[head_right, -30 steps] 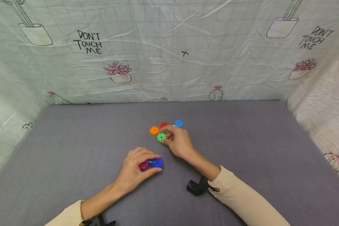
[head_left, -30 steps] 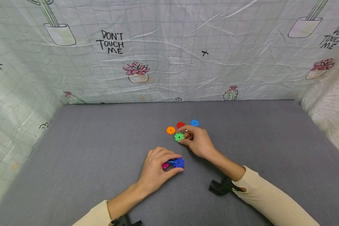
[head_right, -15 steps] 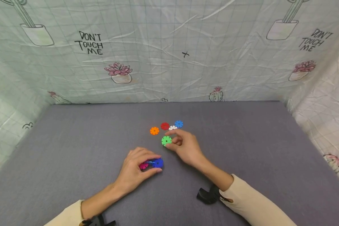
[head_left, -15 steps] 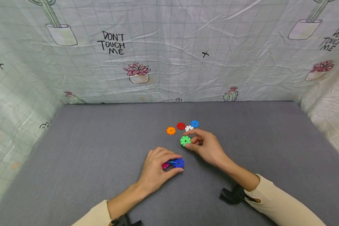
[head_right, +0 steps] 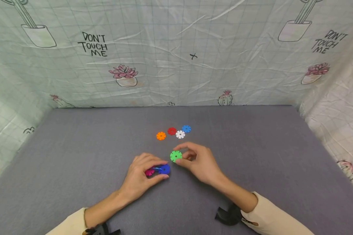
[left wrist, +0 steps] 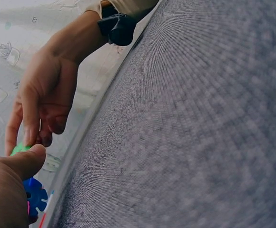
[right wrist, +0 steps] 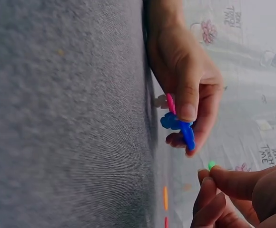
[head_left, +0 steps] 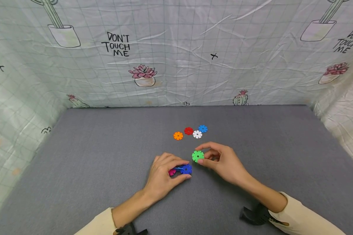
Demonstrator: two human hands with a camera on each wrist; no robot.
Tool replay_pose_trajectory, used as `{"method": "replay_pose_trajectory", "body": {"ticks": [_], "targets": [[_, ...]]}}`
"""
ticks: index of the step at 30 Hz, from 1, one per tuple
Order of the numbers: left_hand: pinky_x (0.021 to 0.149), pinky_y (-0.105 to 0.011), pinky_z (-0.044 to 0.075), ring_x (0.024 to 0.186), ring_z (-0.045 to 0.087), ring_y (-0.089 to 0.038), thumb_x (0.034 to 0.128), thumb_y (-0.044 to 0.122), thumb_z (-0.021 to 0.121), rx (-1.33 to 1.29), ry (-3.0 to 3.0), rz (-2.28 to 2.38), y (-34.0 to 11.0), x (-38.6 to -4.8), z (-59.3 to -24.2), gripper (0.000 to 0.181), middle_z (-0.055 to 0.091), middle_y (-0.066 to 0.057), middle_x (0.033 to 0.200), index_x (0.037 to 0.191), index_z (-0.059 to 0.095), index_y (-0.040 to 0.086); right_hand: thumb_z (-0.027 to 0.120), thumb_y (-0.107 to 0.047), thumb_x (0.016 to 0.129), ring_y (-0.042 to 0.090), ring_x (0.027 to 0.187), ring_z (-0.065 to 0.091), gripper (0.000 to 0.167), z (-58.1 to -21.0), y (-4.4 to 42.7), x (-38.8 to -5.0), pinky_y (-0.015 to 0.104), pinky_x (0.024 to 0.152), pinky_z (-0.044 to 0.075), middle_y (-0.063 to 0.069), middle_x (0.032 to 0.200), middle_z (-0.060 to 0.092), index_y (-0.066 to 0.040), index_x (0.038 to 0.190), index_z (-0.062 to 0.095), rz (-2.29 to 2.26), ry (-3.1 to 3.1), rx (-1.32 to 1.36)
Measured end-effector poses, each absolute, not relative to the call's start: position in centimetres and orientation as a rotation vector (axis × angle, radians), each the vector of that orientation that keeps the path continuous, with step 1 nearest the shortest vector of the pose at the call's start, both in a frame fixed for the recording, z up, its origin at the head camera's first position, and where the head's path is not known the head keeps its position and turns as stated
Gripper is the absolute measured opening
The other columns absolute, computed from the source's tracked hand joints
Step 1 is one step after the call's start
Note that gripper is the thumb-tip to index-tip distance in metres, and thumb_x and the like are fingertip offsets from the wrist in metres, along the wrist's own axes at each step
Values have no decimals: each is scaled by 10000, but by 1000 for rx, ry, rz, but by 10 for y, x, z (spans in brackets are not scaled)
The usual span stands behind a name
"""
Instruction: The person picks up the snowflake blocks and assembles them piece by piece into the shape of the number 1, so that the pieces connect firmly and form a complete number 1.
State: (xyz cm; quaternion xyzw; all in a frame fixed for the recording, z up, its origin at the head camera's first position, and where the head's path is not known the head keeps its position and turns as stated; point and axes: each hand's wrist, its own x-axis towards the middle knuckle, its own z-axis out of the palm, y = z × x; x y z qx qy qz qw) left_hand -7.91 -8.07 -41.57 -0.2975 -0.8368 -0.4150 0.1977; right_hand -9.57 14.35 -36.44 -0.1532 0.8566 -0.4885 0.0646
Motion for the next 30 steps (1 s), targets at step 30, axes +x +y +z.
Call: {"method": "replay_pose_trajectory", "body": {"ticks": [30], "targets": [[730,-281,353,843,560,-55,704,301,857,-807,-2330,-1197,-81,-81,-413,334,677,118,910,981,746,149,709,-31,857,62,523,587,287,-382,139,-79,241,455,452,-71,716,672,-187,1054,572,-1505,2650,-876]]}}
